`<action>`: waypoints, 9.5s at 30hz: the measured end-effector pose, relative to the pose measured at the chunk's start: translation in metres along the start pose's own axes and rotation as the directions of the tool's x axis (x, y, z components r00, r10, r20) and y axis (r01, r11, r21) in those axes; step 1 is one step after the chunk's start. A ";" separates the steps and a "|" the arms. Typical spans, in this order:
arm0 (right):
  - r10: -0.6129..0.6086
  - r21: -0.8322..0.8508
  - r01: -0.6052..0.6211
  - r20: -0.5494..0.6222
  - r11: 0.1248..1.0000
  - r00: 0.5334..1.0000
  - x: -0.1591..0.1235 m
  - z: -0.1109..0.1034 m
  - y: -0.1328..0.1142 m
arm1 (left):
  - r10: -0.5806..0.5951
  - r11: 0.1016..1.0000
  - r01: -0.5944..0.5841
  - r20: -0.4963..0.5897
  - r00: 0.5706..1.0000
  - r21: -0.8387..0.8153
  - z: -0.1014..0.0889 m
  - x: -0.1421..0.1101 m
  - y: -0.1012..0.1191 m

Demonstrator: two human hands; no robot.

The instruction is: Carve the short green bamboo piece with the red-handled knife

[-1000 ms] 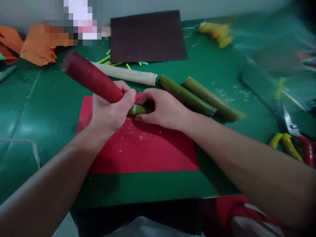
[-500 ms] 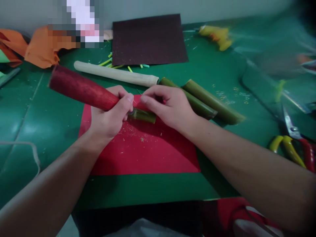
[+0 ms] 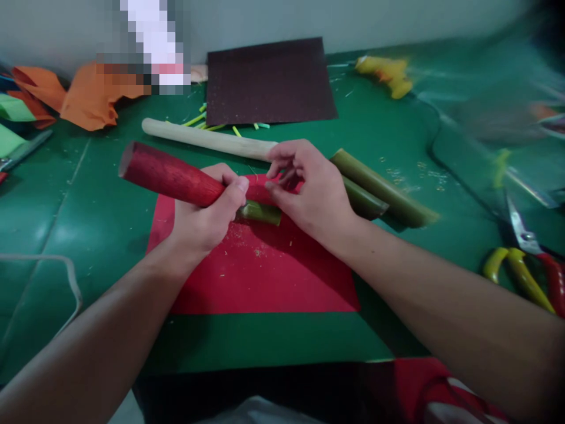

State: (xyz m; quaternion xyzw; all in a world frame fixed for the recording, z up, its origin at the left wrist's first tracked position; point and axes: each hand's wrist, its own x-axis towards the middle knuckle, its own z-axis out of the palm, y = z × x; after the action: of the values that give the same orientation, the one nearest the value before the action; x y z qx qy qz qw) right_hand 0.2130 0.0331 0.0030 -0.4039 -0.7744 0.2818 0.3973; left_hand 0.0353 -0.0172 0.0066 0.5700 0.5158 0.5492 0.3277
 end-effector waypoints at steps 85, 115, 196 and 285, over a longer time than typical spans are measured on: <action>-0.106 -0.129 0.170 0.396 0.977 0.912 0.005 0.004 0.006 | -0.012 0.986 -0.003 0.094 0.996 0.164 -0.014 0.002 -0.001; 0.060 0.086 -0.104 0.413 0.991 0.909 0.009 0.003 0.007 | -0.119 0.988 0.114 0.037 0.992 0.104 -0.007 0.012 0.007; -0.357 -0.223 0.398 0.204 0.890 0.912 -0.003 -0.001 -0.006 | -0.223 0.934 0.060 -0.444 0.868 -0.352 0.008 0.006 0.005; -0.095 -0.269 0.225 0.424 0.936 0.901 -0.005 0.008 -0.004 | 0.003 0.996 0.005 -0.091 0.996 0.087 -0.004 0.013 -0.003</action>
State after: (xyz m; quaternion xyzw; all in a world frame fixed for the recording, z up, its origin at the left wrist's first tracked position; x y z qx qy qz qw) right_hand 0.2068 0.0255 0.0001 -0.3286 -0.9051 0.1994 0.1817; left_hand 0.0292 -0.0046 0.0084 0.5579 0.5542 0.5512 0.2789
